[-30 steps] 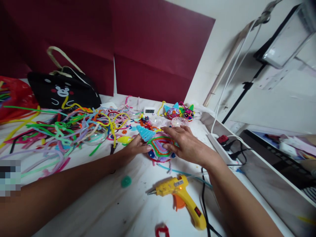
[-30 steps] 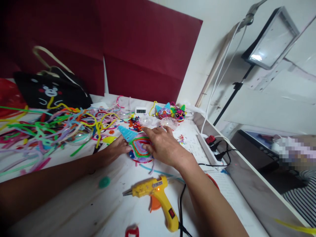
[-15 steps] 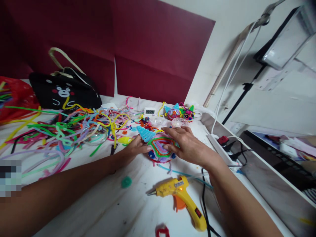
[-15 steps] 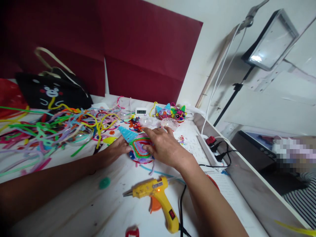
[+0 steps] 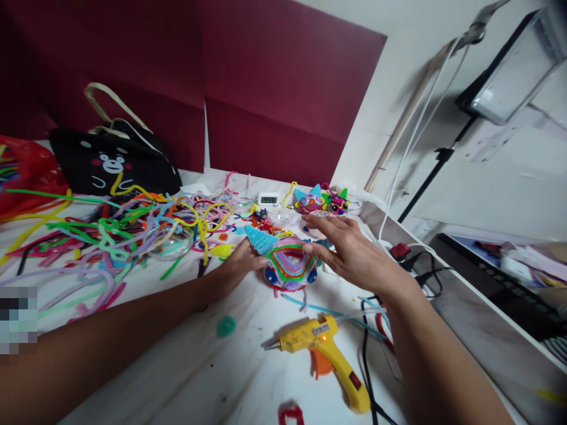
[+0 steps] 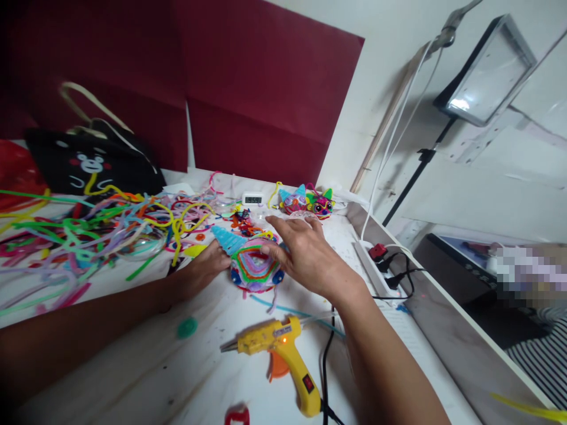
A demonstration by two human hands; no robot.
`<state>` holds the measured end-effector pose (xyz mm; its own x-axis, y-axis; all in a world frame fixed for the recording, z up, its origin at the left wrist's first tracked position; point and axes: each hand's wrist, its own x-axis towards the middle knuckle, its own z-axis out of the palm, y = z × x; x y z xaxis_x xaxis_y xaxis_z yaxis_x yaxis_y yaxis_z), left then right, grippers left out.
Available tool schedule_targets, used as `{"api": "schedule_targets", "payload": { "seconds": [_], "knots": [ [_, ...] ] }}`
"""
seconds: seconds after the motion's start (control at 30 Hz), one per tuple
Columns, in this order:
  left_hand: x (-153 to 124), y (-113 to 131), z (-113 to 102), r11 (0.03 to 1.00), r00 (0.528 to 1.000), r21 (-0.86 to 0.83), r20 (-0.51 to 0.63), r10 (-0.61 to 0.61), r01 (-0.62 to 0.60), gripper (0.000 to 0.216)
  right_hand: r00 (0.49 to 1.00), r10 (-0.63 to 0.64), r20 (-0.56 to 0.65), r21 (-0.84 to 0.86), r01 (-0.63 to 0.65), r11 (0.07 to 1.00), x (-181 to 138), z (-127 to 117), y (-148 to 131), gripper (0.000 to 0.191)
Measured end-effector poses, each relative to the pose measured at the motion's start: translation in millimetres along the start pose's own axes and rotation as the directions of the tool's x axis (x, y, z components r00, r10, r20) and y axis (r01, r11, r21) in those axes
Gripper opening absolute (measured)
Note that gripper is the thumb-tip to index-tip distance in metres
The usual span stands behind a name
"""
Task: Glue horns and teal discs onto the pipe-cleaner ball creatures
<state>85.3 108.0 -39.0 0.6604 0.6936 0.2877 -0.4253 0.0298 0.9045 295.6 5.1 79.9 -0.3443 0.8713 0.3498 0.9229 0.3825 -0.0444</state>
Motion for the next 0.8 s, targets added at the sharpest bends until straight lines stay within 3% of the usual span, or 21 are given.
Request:
{"api": "schedule_targets", "payload": {
  "seconds": [0.2,0.33,0.43,0.57,0.67,0.8],
  "knots": [
    [-0.3,1.3,-7.6,0.999,0.997,-0.028,-0.069,0.043,-0.045,0.049,0.996,0.002,-0.084,0.028,0.0,1.0,-3.4,-7.0,3.2,0.047],
    [1.2,-3.9,-16.3,0.997,0.987,-0.011,-0.145,0.068,-0.07,0.075,0.994,0.034,-0.103,0.039,-0.03,0.999,-6.9,-11.3,3.3,0.046],
    [4.9,-8.1,-21.5,0.997,0.945,0.066,-0.323,0.05,-0.031,0.078,0.993,0.041,-0.113,0.036,-0.037,0.999,-8.4,-12.2,3.6,0.045],
    [11.5,-12.1,-29.5,0.987,0.849,0.158,-0.521,0.084,0.0,0.07,0.991,-0.006,-0.133,0.024,0.01,1.0,-9.2,-12.8,2.5,0.042],
    [14.8,-13.9,-33.6,0.985,0.814,0.172,-0.572,0.097,0.003,0.063,0.984,-0.037,-0.174,0.017,0.041,0.999,-8.8,-13.9,0.0,0.034],
    [16.3,-14.5,-33.5,0.985,0.812,0.172,-0.574,0.103,-0.003,0.061,0.972,-0.055,-0.228,0.05,0.068,0.996,-5.0,-15.5,-4.5,0.025]
  ]
}}
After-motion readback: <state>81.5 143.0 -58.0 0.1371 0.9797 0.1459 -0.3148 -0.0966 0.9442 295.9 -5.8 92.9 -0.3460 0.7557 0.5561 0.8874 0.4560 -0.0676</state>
